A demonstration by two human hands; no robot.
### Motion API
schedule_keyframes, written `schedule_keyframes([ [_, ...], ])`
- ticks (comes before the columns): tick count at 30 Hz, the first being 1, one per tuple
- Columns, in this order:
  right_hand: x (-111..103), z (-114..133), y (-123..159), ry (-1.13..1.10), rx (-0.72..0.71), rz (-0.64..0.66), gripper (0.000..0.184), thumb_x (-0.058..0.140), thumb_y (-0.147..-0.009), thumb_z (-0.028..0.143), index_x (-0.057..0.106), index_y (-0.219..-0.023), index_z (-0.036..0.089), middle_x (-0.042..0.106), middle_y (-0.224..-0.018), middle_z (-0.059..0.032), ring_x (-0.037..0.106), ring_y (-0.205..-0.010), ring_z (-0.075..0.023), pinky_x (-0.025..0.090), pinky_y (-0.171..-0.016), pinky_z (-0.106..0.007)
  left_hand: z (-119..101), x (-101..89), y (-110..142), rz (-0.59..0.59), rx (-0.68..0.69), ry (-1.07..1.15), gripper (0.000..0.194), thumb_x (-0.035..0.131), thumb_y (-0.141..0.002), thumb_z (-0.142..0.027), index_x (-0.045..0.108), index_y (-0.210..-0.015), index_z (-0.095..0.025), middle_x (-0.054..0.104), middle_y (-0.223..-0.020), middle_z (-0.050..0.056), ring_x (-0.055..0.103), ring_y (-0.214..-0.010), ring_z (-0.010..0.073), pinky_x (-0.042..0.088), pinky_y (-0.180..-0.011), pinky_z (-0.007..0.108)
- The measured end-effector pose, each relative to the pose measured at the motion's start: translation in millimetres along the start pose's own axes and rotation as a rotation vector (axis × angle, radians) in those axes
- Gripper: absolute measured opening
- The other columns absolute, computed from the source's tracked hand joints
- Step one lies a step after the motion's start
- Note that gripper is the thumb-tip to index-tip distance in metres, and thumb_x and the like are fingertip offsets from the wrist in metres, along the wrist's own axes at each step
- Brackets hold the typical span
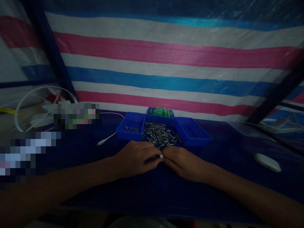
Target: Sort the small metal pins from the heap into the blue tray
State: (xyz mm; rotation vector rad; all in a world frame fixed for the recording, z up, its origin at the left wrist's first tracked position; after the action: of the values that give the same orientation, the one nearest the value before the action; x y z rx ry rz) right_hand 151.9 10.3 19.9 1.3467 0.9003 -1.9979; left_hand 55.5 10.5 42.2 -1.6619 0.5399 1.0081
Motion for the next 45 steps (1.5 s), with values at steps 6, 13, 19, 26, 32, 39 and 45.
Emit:
schedule_keyframes([
  [6,-6.5,-3.8,1.7,0.081,0.045,-0.048,0.023,0.038,-0.092,0.024,0.054,-0.078,0.015,0.056,-0.071,-0.0022,0.051,-0.064,-0.0118,0.037,-0.061,-0.024,14.5,2.6,1.8,0.071,-0.156,0.045,0.008,0.050,-0.079,-0.019,0.056,-0.084,-0.016,0.059,-0.071,-0.002,0.055,-0.063,0.0100,0.038,-0.058,0.021],
  [13,-12.5,2.0,2.7,0.096,-0.025,-0.124,0.026,0.036,-0.092,0.025,0.056,-0.080,0.014,0.056,-0.069,-0.0034,0.051,-0.064,-0.0123,0.038,-0.061,-0.024,15.4,23.4,5.4,0.282,-0.212,0.165,0.004,0.053,-0.078,-0.018,0.055,-0.075,-0.016,0.051,-0.054,-0.006,0.046,-0.047,0.0067,0.029,-0.048,0.018],
  [19,-10.6,7.6,3.6,0.059,-0.077,-0.106,0.022,0.038,-0.091,0.023,0.057,-0.084,0.013,0.057,-0.072,-0.0042,0.051,-0.066,-0.0126,0.040,-0.062,-0.024,9.5,32.3,6.1,0.353,-0.197,0.192,0.014,0.054,-0.079,-0.021,0.055,-0.066,-0.016,0.048,-0.050,-0.006,0.042,-0.043,0.0067,0.026,-0.045,0.019],
  [26,-12.2,0.1,4.1,0.053,-0.025,-0.090,0.018,0.041,-0.090,0.024,0.057,-0.086,0.015,0.057,-0.074,-0.0038,0.053,-0.068,-0.0126,0.041,-0.063,-0.024,18.1,30.0,6.0,0.352,-0.270,0.207,0.008,0.055,-0.079,-0.021,0.060,-0.082,-0.017,0.050,-0.050,-0.006,0.045,-0.045,0.0066,0.029,-0.047,0.018],
  [32,-13.8,-9.2,3.1,0.034,0.051,-0.067,0.019,0.041,-0.090,0.023,0.057,-0.093,0.014,0.060,-0.080,-0.0049,0.056,-0.073,-0.0139,0.042,-0.067,-0.026,26.5,22.6,6.8,0.233,-0.309,0.153,0.009,0.055,-0.079,-0.022,0.060,-0.083,-0.016,0.046,-0.049,-0.007,0.045,-0.043,0.0062,0.030,-0.046,0.017],
  [39,-4.1,-7.5,0.8,0.034,0.036,-0.004,0.016,0.042,-0.089,0.020,0.057,-0.085,0.014,0.058,-0.075,-0.0037,0.054,-0.067,-0.0125,0.040,-0.062,-0.024,17.1,12.3,4.6,0.107,-0.189,0.198,0.015,0.052,-0.082,-0.025,0.060,-0.090,-0.016,0.048,-0.051,-0.007,0.045,-0.044,0.0056,0.033,-0.047,0.017],
  [45,1.2,-3.5,-1.0,-0.008,0.002,-0.013,0.018,0.041,-0.090,0.020,0.052,-0.077,0.015,0.052,-0.069,-0.0009,0.049,-0.061,-0.0100,0.037,-0.057,-0.021,12.6,11.7,2.8,0.127,-0.129,0.257,0.017,0.051,-0.085,-0.024,0.059,-0.097,-0.017,0.052,-0.054,-0.006,0.047,-0.047,0.0059,0.034,-0.050,0.017],
])
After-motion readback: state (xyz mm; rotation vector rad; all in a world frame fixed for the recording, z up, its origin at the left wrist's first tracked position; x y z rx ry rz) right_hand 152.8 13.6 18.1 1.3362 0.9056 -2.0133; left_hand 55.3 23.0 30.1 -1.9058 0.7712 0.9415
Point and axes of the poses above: each hand's wrist, its own y-axis away from the middle knuckle, its own x-axis out of the palm, z = x × y, the point moved 7 cm from there along -y, towards the middle knuckle
